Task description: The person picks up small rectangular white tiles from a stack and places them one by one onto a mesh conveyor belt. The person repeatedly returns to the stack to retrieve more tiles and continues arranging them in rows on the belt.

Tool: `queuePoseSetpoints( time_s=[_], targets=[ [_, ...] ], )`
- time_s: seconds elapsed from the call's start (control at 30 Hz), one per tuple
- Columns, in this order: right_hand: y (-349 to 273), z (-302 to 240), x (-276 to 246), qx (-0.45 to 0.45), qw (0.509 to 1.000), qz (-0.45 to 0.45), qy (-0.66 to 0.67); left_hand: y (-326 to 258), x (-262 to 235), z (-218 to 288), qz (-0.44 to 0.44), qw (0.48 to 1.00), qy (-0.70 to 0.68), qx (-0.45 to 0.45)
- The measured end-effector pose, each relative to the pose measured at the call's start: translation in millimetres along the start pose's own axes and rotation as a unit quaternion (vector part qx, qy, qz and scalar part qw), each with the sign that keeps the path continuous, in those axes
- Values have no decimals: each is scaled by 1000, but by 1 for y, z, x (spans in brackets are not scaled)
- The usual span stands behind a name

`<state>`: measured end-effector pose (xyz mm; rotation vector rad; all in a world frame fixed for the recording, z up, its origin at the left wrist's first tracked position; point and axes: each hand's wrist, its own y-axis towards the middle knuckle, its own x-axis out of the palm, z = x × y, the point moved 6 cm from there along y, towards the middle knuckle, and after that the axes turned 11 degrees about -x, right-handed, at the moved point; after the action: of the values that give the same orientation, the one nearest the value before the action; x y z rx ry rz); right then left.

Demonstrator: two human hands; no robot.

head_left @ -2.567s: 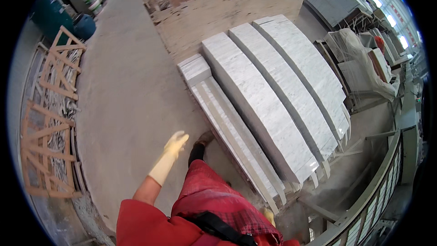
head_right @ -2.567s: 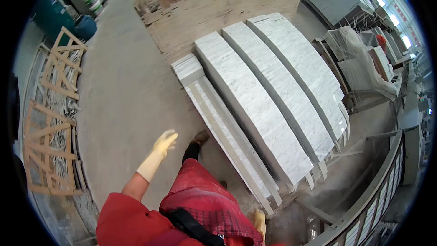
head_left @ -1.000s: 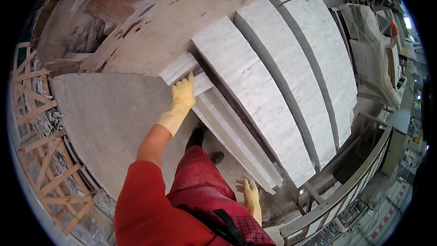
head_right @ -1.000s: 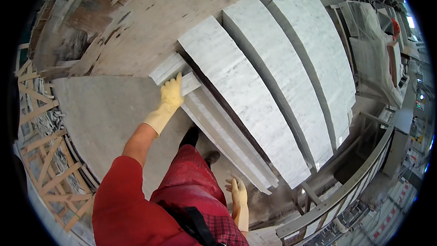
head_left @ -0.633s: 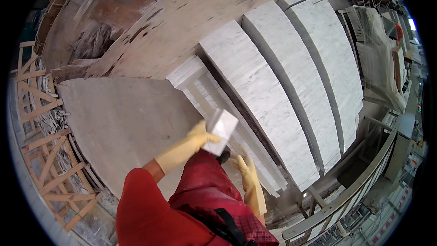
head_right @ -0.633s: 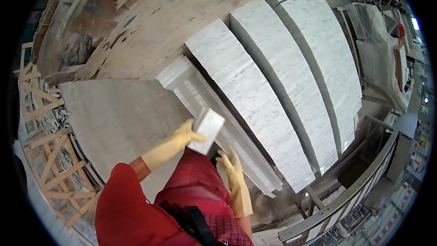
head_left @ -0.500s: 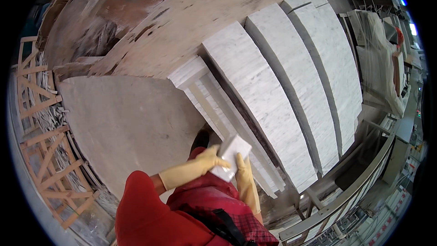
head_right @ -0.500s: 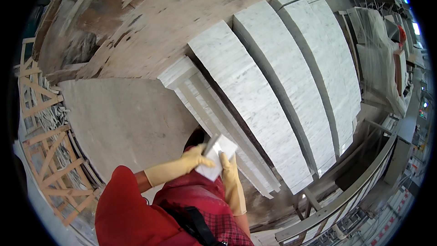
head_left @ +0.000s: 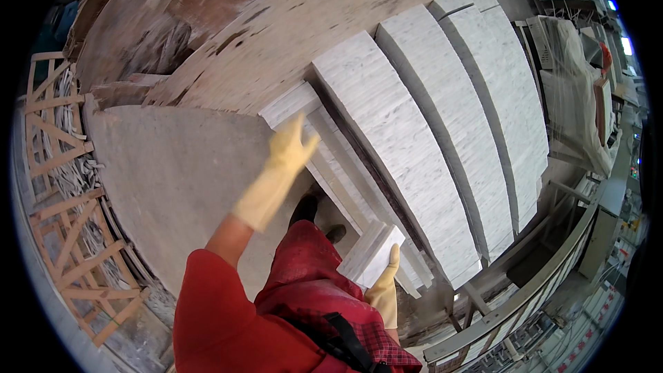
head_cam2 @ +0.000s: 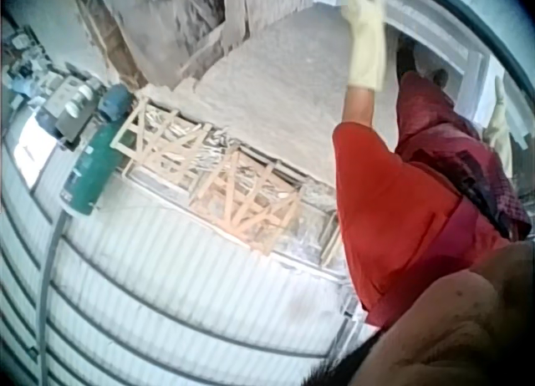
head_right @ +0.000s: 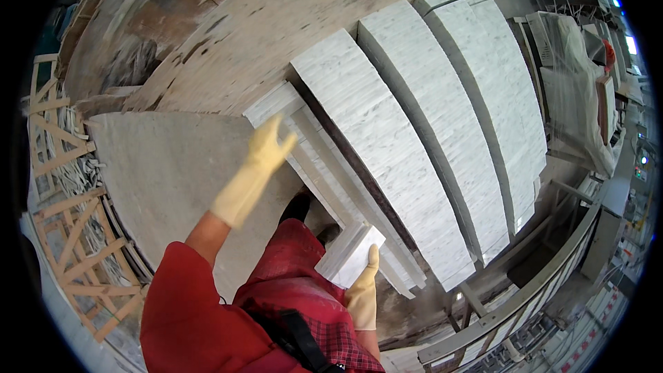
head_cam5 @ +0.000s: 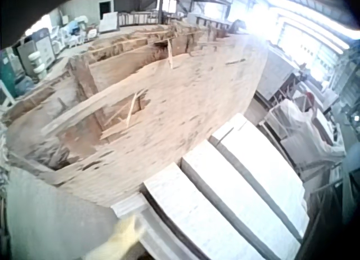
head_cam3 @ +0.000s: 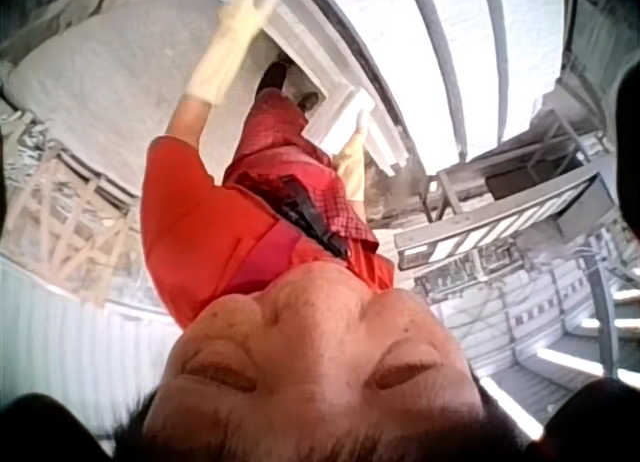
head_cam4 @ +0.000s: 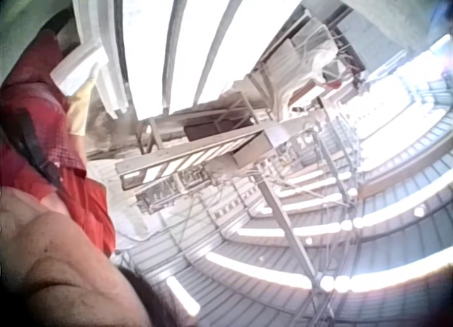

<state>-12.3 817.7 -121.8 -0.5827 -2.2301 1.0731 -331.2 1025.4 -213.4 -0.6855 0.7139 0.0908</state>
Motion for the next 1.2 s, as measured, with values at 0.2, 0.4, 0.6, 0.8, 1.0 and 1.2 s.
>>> queuePoseSetpoints(
  time_s=[0.2, 0.4, 0.6, 0.8, 1.0, 1.2],
  targets=[
    [-1, 4, -9, 10, 1000, -5, 13, 73, -12, -6, 179, 965, 172, -90],
    [-1, 7, -18, -2, 1000, 18, 19, 79, -11, 1, 170, 958, 202, -110],
    [1, 8, -28, 15, 999, 39, 22, 82, -17, 3, 116, 963, 214, -118],
    [-3, 6, -24, 9, 998, 55, 20, 87, -4, 11, 7, 963, 257, -86],
    [-7, 3, -32, 20, 995, 99, 2, 67, 5, 20, 153, 920, 361, -20],
    [-16, 6, -35, 32, 994, 101, 7, 65, 10, 1, 293, 926, 235, 38]
  ],
)
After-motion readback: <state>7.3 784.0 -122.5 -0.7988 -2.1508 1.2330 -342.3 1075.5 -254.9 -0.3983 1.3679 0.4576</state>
